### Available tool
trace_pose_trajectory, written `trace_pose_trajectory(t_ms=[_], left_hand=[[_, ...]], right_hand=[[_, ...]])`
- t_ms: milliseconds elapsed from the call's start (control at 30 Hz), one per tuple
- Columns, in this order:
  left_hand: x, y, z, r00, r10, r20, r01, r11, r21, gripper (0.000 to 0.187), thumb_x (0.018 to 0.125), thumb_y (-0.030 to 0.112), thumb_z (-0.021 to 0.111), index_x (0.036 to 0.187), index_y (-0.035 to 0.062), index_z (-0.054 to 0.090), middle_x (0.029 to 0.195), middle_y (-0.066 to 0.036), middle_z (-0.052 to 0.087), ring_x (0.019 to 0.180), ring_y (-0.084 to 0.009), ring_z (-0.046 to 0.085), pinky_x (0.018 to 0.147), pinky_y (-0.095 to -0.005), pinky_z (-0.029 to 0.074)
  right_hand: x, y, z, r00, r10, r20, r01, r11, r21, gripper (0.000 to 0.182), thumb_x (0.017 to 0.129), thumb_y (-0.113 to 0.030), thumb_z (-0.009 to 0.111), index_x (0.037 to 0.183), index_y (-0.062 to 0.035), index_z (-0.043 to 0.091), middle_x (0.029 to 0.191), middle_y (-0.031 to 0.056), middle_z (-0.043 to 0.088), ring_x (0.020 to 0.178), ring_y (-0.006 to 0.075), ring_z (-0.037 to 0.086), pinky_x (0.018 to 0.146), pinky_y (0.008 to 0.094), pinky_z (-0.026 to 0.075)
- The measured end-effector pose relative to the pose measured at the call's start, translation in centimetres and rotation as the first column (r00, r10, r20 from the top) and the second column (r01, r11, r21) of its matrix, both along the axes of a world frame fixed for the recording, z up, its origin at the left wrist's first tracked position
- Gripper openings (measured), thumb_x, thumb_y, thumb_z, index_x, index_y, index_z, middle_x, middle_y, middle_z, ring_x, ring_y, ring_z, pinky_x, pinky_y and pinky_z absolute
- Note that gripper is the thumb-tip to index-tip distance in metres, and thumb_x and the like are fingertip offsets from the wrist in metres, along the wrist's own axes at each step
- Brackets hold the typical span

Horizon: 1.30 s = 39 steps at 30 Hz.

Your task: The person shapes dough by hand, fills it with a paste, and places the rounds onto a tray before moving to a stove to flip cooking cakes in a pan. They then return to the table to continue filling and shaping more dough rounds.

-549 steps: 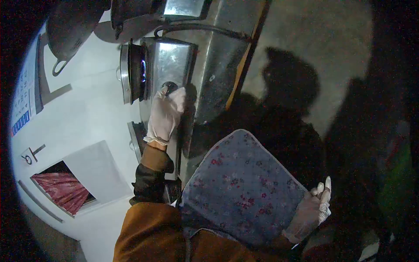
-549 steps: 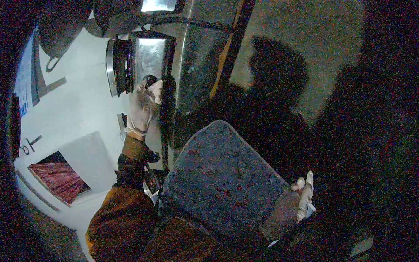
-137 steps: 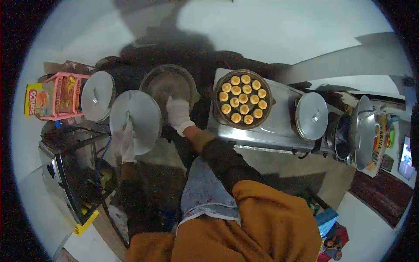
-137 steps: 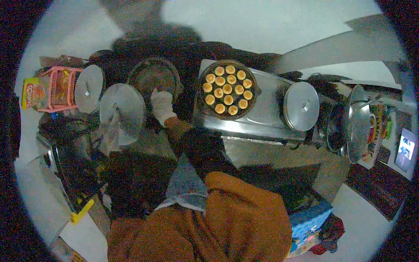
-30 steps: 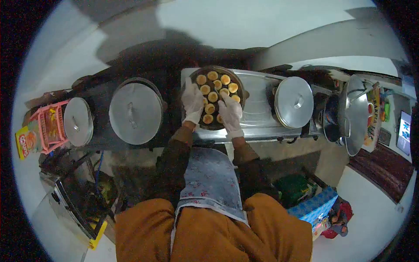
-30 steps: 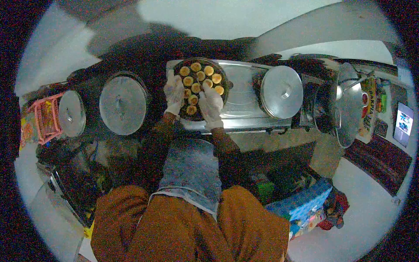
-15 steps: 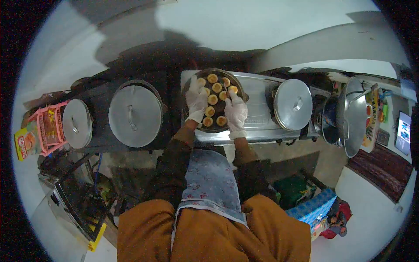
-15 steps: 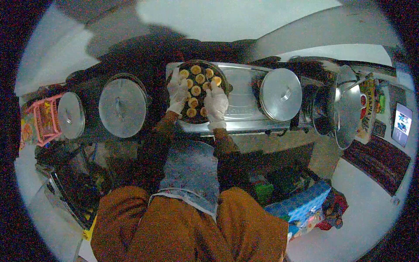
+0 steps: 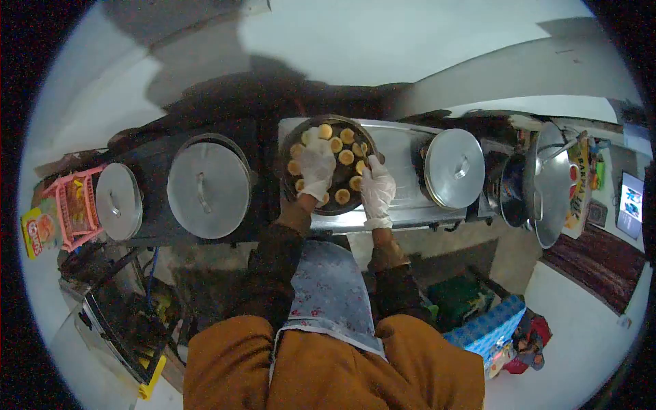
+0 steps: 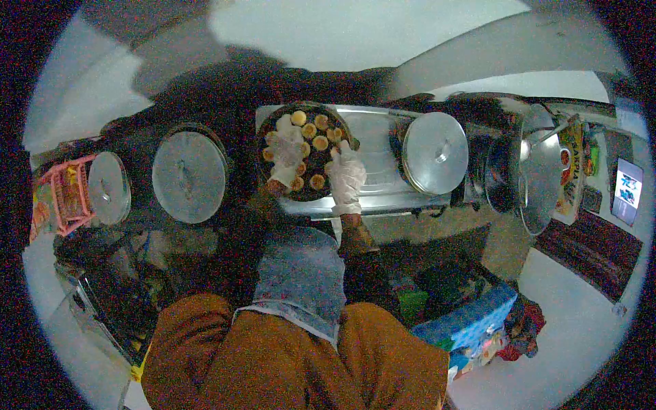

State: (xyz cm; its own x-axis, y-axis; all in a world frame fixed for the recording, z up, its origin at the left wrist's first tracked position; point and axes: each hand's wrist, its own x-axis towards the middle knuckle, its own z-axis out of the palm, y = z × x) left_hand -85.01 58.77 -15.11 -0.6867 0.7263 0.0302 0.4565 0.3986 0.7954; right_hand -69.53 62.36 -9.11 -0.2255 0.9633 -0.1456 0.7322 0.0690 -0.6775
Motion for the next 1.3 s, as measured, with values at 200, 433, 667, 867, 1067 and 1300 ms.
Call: trace_pose_trajectory(t_ms=[200, 433, 667, 867, 1067, 1300], left_hand=[[2.9, 3.1, 0.9, 0.979, -0.061, 0.197, 0.047, 0.996, 0.074, 0.023, 0.089, 0.003, 0.052, 0.111, 0.0037, 0.046, 0.089, -0.029, 0.066, 0.088, -0.0507, 0.062, 0.07, -0.0568, 0.047], [3.0, 2.0, 0.4, 0.971, -0.108, 0.213, 0.061, 0.975, 0.214, 0.021, 0.09, 0.008, 0.053, 0.11, 0.0057, 0.048, 0.092, -0.029, 0.065, 0.088, -0.0497, 0.062, 0.068, -0.0556, 0.047], [6.4, 1.1, -0.2, 0.972, -0.105, 0.212, 0.087, 0.992, 0.096, 0.02, 0.09, 0.009, 0.053, 0.109, 0.0058, 0.048, 0.09, -0.028, 0.064, 0.087, -0.0493, 0.062, 0.067, -0.0552, 0.047], [6.6, 1.8, 0.2, 0.96, -0.083, 0.267, 0.065, 0.995, 0.076, 0.019, 0.091, 0.01, 0.053, 0.108, 0.006, 0.049, 0.088, -0.027, 0.064, 0.086, -0.049, 0.062, 0.067, -0.0548, 0.047], [8.2, -1.3, 2.1, 0.977, -0.028, 0.212, 0.048, 0.995, -0.09, 0.016, 0.093, 0.014, 0.052, 0.106, 0.0055, 0.05, 0.081, -0.025, 0.062, 0.081, -0.0483, 0.062, 0.065, -0.0544, 0.046], [9.9, -1.1, 2.7, 0.9, -0.031, 0.436, 0.07, 0.995, -0.073, 0.017, 0.093, 0.012, 0.051, 0.104, 0.0011, 0.057, 0.084, -0.021, 0.064, 0.083, -0.0404, 0.064, 0.07, -0.0507, 0.047]], right_hand=[[-0.5, 1.1, 0.5, 0.999, 0.017, 0.041, -0.014, 0.996, -0.086, 0.038, 0.089, -0.013, 0.068, 0.125, -0.0006, 0.066, 0.118, 0.022, 0.069, 0.107, 0.0309, 0.069, 0.091, 0.0354, 0.051], [2.4, -0.9, 2.7, 0.991, -0.067, -0.117, 0.06, 0.996, -0.058, 0.037, 0.091, -0.008, 0.063, 0.126, 0.0039, 0.064, 0.116, 0.0209, 0.071, 0.103, 0.0271, 0.07, 0.092, 0.0335, 0.051], [4.0, -1.9, 0.7, 0.992, -0.039, 0.121, 0.046, 0.998, -0.05, 0.034, 0.093, -0.009, 0.06, 0.125, 0.001, 0.065, 0.108, 0.0223, 0.072, 0.096, 0.0289, 0.071, 0.087, 0.0368, 0.053], [5.4, -2.6, 1.8, 0.98, -0.078, -0.183, 0.068, 0.996, -0.062, 0.033, 0.093, -0.012, 0.064, 0.125, -0.0037, 0.066, 0.106, 0.0185, 0.073, 0.095, 0.0285, 0.072, 0.083, 0.0369, 0.054], [7.0, -3.2, 2.0, 0.996, 0.026, 0.085, -0.031, 0.998, 0.056, 0.034, 0.092, -0.011, 0.065, 0.126, -0.0052, 0.065, 0.106, 0.016, 0.073, 0.094, 0.0324, 0.071, 0.081, 0.0396, 0.055], [7.3, -3.5, 0.1, 0.999, -0.029, 0.021, 0.031, 0.996, -0.083, 0.035, 0.091, -0.008, 0.066, 0.126, -0.0036, 0.067, 0.109, 0.0151, 0.074, 0.098, 0.0247, 0.071, 0.087, 0.0349, 0.053]])
